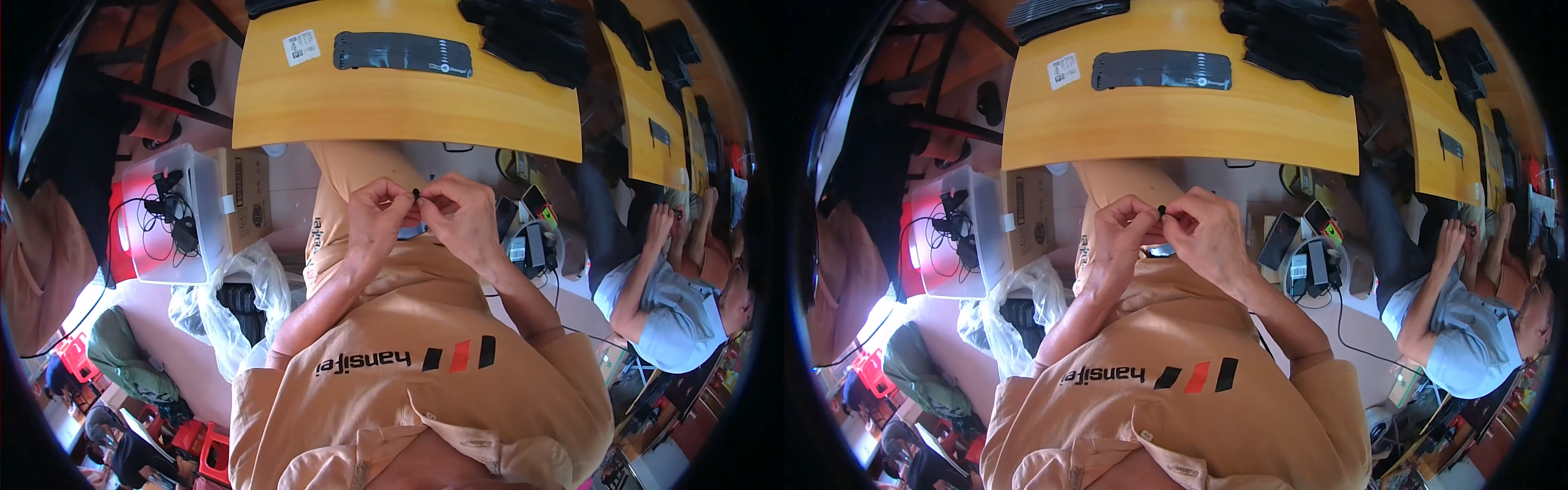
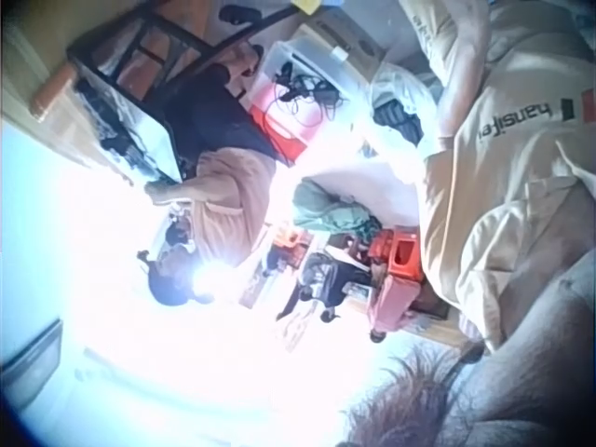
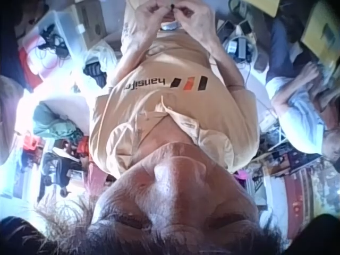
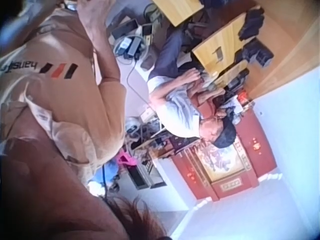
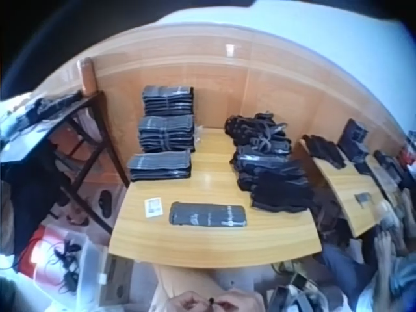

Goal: Organizing, inspecting, and stacking black fabric straps on a workshop table.

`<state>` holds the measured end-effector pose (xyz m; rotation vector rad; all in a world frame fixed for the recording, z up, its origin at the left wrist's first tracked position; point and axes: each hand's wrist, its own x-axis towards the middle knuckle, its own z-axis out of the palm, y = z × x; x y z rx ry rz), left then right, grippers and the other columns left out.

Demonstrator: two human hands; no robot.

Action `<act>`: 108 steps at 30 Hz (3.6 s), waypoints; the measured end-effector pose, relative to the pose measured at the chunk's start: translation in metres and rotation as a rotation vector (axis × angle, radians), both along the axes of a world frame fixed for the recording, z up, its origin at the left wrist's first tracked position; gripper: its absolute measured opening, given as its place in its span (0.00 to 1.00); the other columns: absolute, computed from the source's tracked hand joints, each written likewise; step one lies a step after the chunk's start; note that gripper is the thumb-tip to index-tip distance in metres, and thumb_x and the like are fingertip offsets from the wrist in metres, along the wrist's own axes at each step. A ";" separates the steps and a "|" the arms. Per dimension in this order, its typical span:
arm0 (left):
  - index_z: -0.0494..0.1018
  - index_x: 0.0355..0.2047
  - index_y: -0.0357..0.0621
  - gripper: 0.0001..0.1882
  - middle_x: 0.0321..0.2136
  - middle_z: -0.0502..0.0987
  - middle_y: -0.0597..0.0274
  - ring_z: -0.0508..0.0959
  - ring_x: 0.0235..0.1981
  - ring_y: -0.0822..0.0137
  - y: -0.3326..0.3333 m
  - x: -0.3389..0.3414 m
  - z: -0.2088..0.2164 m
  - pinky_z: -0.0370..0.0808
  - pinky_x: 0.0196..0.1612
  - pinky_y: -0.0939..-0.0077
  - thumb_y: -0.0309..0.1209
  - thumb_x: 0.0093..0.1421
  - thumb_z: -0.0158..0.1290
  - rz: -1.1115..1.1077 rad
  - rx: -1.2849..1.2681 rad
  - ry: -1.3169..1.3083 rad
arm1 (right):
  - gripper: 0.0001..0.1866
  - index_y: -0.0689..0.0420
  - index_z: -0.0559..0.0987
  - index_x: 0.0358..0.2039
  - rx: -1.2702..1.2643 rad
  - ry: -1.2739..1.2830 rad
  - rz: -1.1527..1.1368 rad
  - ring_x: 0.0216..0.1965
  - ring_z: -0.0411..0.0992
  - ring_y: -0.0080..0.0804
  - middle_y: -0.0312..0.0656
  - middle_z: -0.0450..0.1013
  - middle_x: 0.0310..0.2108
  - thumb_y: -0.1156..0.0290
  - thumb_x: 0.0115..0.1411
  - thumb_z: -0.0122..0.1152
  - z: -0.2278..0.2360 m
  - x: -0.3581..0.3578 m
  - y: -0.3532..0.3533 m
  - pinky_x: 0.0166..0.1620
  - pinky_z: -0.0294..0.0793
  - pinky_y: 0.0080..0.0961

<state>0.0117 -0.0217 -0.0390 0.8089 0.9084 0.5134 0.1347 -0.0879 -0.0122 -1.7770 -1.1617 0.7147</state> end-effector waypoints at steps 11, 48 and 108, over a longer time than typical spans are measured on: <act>0.70 0.22 0.33 0.04 0.19 0.73 0.64 0.73 0.20 0.78 -0.011 0.008 -0.015 0.74 0.24 0.82 0.22 0.53 0.50 0.089 0.173 0.098 | 0.04 0.61 0.71 0.21 0.023 -0.325 -0.011 0.20 0.70 0.46 0.45 0.68 0.22 0.78 0.46 0.58 -0.009 -0.011 0.001 0.22 0.70 0.36; 0.66 0.24 0.35 0.16 0.18 0.70 0.45 0.71 0.22 0.46 0.006 -0.002 -0.011 0.67 0.26 0.62 0.36 0.61 0.43 -0.351 0.555 0.322 | 0.02 0.64 0.71 0.26 0.031 0.044 -0.051 0.21 0.70 0.22 0.39 0.68 0.22 0.83 0.51 0.54 -0.024 -0.008 0.000 0.24 0.69 0.17; 0.71 0.27 0.35 0.09 0.21 0.74 0.60 0.76 0.21 0.72 -0.002 -0.002 -0.021 0.77 0.29 0.80 0.27 0.56 0.43 -0.089 -0.156 0.042 | 0.11 0.61 0.70 0.27 0.218 -0.606 0.099 0.24 0.68 0.39 0.43 0.65 0.25 0.84 0.41 0.57 -0.039 -0.018 -0.010 0.25 0.70 0.29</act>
